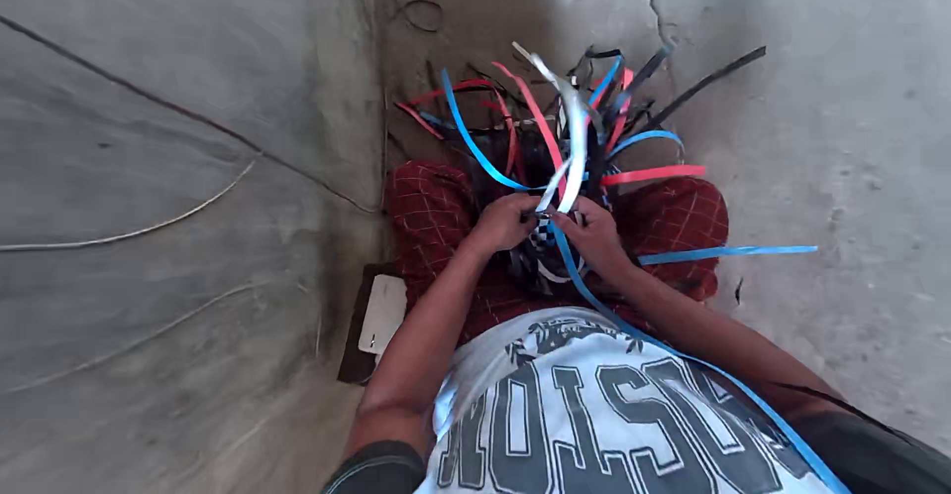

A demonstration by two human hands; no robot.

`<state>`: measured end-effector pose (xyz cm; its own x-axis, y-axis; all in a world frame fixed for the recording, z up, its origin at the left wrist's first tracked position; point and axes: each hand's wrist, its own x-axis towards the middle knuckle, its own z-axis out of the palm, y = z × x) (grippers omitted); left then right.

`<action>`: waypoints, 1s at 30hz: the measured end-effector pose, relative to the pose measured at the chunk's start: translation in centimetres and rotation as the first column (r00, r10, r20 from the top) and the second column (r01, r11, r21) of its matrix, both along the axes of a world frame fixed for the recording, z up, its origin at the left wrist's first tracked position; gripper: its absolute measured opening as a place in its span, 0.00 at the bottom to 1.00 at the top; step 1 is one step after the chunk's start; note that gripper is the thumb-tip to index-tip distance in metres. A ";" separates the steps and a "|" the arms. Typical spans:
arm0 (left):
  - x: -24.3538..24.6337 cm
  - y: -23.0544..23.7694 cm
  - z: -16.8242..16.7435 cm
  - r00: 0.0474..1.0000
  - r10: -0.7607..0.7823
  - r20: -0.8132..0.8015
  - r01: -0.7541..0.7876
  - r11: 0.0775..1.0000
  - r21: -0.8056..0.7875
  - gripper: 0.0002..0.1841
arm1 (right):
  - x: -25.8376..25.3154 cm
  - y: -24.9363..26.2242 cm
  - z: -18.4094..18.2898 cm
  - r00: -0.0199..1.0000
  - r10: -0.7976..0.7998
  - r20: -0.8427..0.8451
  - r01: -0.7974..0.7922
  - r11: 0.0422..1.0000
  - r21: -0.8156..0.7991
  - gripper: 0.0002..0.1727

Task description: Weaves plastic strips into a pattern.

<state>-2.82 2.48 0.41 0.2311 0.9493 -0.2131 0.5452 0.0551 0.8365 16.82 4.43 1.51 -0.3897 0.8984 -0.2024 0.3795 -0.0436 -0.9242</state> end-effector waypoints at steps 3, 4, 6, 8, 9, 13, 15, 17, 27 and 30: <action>-0.7 0.5 -0.5 0.999 0.044 0.007 -0.042 0.984 -0.176 0.11 | 0.2 -1.6 -1.9 0.997 0.082 -0.008 -0.081 0.994 0.073 0.12; -0.7 0.8 -0.7 0.999 0.051 -0.006 -0.051 0.974 -0.222 0.13 | 0.2 -1.8 -2.4 0.993 0.114 0.015 -0.114 0.993 0.034 0.14; -0.7 1.2 -0.7 0.999 0.020 -0.041 -0.031 0.960 -0.280 0.17 | 0.3 -1.6 -1.7 0.991 0.128 0.034 -0.123 0.987 -0.104 0.14; -0.6 1.3 -0.8 0.996 0.033 -0.085 -0.057 0.955 -0.291 0.19 | 0.5 -1.1 0.8 0.997 0.071 -0.013 -0.072 0.988 -0.139 0.14; -0.5 1.2 -0.9 0.991 0.058 -0.117 -0.089 0.956 -0.279 0.19 | 0.8 -0.9 2.0 0.998 0.032 -0.058 -0.037 0.994 -0.100 0.14; 0.1 1.3 -0.8 0.967 0.092 -0.236 -0.153 0.954 -0.257 0.21 | 1.6 -0.9 2.8 0.997 -0.055 -0.048 0.045 0.983 -0.177 0.18; 0.3 1.4 -0.6 0.967 0.060 -0.248 -0.127 0.956 -0.265 0.22 | 1.5 -1.0 1.3 0.998 0.024 0.059 0.007 0.875 -0.485 0.21; 0.3 1.1 -0.7 0.976 0.027 -0.216 -0.080 0.967 -0.241 0.20 | 0.8 -0.4 0.2 0.997 0.019 0.075 0.032 0.777 -0.628 0.14; 0.3 0.3 -0.9 0.972 0.138 -0.190 -0.181 0.957 -0.229 0.16 | -1.5 6.7 1.2 0.984 0.123 0.126 -0.096 0.974 -0.204 0.18; -0.4 -0.8 -0.4 0.960 0.281 -0.005 -0.281 0.957 -0.079 0.25 | -1.2 6.1 -2.1 0.970 0.138 0.199 -0.083 0.962 -0.262 0.18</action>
<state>-3.22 1.64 0.06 -0.0410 0.9565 -0.2888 0.4933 0.2708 0.8266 15.63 10.51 -0.54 -0.4062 0.7621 -0.5042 0.5824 -0.2094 -0.7855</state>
